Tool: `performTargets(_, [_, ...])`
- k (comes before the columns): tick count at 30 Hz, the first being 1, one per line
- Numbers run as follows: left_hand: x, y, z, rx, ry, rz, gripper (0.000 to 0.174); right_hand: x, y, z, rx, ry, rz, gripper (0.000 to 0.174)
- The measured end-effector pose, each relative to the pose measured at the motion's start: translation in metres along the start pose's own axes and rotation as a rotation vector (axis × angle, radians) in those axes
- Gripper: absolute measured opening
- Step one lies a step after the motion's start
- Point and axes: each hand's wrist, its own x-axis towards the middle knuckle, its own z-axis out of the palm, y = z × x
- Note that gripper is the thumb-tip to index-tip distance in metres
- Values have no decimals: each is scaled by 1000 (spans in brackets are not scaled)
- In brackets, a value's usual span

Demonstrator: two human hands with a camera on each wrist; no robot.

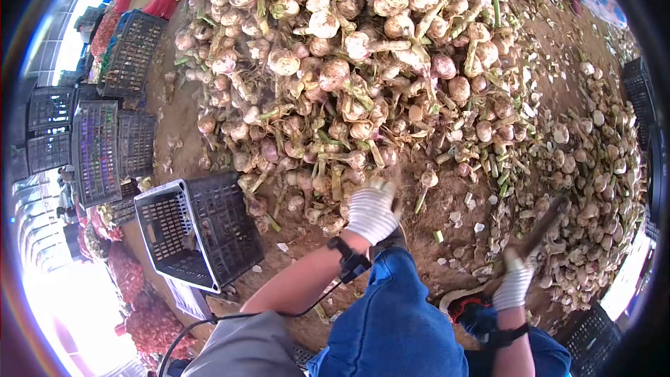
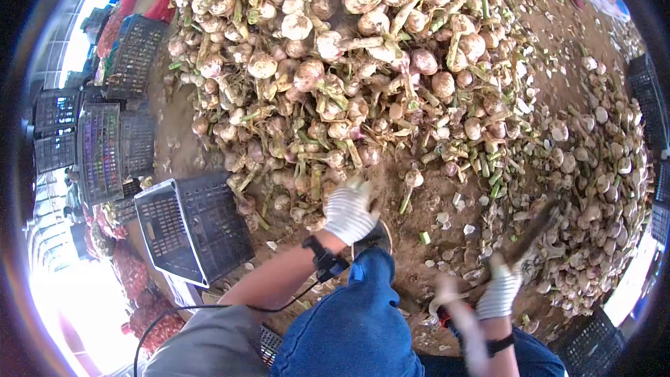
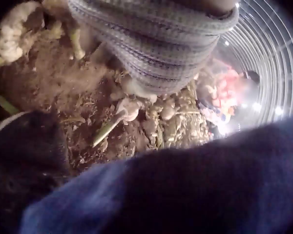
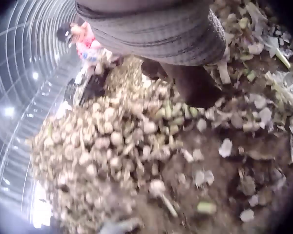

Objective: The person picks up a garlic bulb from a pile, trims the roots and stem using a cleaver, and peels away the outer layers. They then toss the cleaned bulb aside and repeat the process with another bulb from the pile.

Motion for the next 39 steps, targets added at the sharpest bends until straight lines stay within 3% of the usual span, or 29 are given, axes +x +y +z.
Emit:
performTargets(2, [-14, -16, -18, 199, 355, 127, 43, -20, 23, 9, -74, -96, -28, 11])
performTargets(3, [-19, -29, -17, 194, 191, -18, 44, -27, 36, 11, -133, -123, -61, 11])
performTargets(4, [-22, -44, -13, 267, 96, -51, 51, -34, 34, 12, -148, -214, 63, 25])
performTargets(6, [-31, -52, -7, 495, 125, 84, 61, -55, 17, 30, -52, -151, 323, 25])
performTargets(7, [-27, -51, -9, 562, 7, 23, 69, -46, 42, 27, -139, -169, 97, 23])
performTargets(8, [-20, -49, -11, 521, -68, -35, 69, -52, 42, 30, -34, -159, 164, 20])
performTargets(10, [-7, -46, -24, 511, -254, -33, 70, -60, 24, 32, -117, -293, 75, 16])
performTargets(13, [-13, -45, -44, 163, -108, 156, 70, -62, 13, 40, 10, -177, 37, 13])
performTargets(14, [-19, -33, -49, 104, -30, 49, 69, -60, 4, 45, 23, -222, 31, 17])
performTargets(16, [-25, -12, -58, -145, 257, 324, 66, -60, -21, 55, 26, -306, 50, 25])
performTargets(19, [-22, 25, -74, -414, 122, 631, 53, -68, -58, 97, 96, -506, 188, 53])
performTargets(20, [-22, 34, -73, -434, 144, 647, 57, -64, -61, 108, 91, -659, 223, 53])
performTargets(22, [-15, 39, -81, -496, 307, 613, 69, -61, -77, 124, -78, -708, 236, 46])
performTargets(23, [-13, 39, -79, -717, 261, 465, 74, -60, -80, 127, 35, -701, 255, 42])
performTargets(25, [-18, 50, -82, -1388, -33, 56, 81, -63, -78, 128, 247, -687, 315, 35])
performTargets(26, [-16, 61, -82, -1747, -91, 95, 75, -67, -76, 130, 271, -704, 315, 34])
performTargets(28, [-18, 51, -74, -1604, -348, 123, 77, -72, -73, 135, 320, -736, 304, 30])
performTargets(29, [-20, 52, -75, -1662, -279, 169, 70, -71, -67, 136, 239, -743, 334, 27])
performTargets(30, [-17, 42, -67, -1613, -378, 171, 78, -75, -67, 138, 121, -721, 275, 22])
performTargets(32, [-22, 50, -86, -1699, -357, 6, 82, -71, -53, 136, -1, -624, 250, 17])
performTargets(33, [-24, 48, -91, -1723, -320, 40, 84, -69, -51, 137, -37, -560, 156, 15])
performTargets(35, [-25, 47, -100, -1789, -370, -23, 50, -68, -57, 137, -196, -427, 22, 13])
performTargets(36, [-26, 47, -104, -1822, -394, -56, 40, -69, -57, 136, -308, -424, -292, 12])
performTargets(37, [-20, 41, -108, -2133, -603, -259, 40, -72, -60, 136, -337, -512, -441, 11])
performTargets(38, [-18, 40, -109, -2204, -669, -309, 41, -75, -70, 133, -362, -593, -592, 11])
performTargets(39, [-18, 41, -110, -2207, -675, -310, 43, -78, -96, 132, -818, -600, -889, 8])
